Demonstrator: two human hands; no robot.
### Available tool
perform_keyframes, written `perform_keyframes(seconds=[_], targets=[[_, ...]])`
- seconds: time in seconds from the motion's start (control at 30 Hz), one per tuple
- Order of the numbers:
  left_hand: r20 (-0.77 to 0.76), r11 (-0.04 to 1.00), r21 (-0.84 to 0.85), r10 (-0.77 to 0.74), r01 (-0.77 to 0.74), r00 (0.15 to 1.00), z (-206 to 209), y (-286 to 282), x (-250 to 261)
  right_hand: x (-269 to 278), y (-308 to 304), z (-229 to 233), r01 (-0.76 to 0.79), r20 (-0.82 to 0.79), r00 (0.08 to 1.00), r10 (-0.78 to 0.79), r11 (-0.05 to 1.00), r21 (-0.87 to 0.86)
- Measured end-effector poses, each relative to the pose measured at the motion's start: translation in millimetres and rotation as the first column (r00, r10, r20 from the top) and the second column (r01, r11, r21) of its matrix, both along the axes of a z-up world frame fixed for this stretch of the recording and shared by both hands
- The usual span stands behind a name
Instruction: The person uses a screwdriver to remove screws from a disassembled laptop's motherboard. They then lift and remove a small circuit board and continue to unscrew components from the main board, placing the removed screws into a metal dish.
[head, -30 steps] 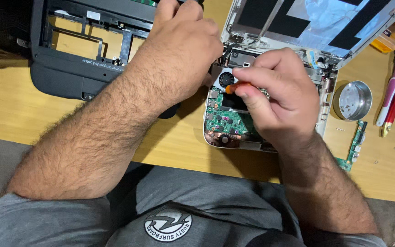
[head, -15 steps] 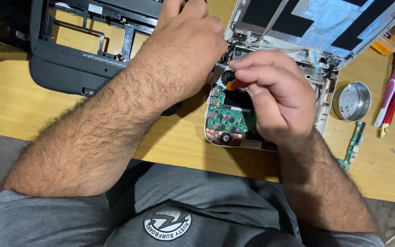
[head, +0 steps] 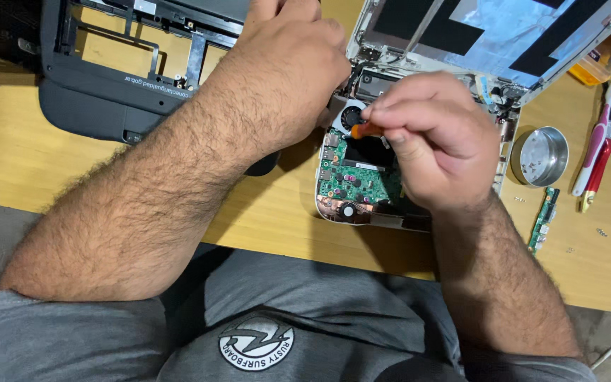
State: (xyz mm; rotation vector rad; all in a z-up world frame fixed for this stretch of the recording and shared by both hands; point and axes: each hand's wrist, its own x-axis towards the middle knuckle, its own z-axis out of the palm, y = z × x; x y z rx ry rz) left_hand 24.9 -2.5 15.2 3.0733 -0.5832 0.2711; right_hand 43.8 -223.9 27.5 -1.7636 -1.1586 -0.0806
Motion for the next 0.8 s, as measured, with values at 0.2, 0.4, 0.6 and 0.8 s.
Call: perform_keyframes(seconds=[0.2,0.4,0.6,0.8], targets=[[0.017,0.999,-0.045,-0.010,0.011,1.000,-3.7,0.4,0.4,-10.5,7.2,3.5,-0.074,-0.100,0.992,0.073,0.997,-0.008],[0.009,0.995,-0.099,0.014,-0.013,1.000,-5.4,-1.7,0.7,-5.9,2.3,-14.7,-0.009,-0.007,1.000,0.009,0.998,0.065],[0.055,0.997,-0.073,0.008,-0.004,0.998,-4.9,-1.3,-0.9,-4.4,-2.8,-15.8,-0.004,0.015,1.000,0.003,0.997,0.076],[0.040,0.999,-0.049,-0.006,0.008,0.999,-2.1,-0.5,-1.6,-6.7,-2.5,-6.9,-0.012,-0.011,1.000,0.012,1.000,0.006]])
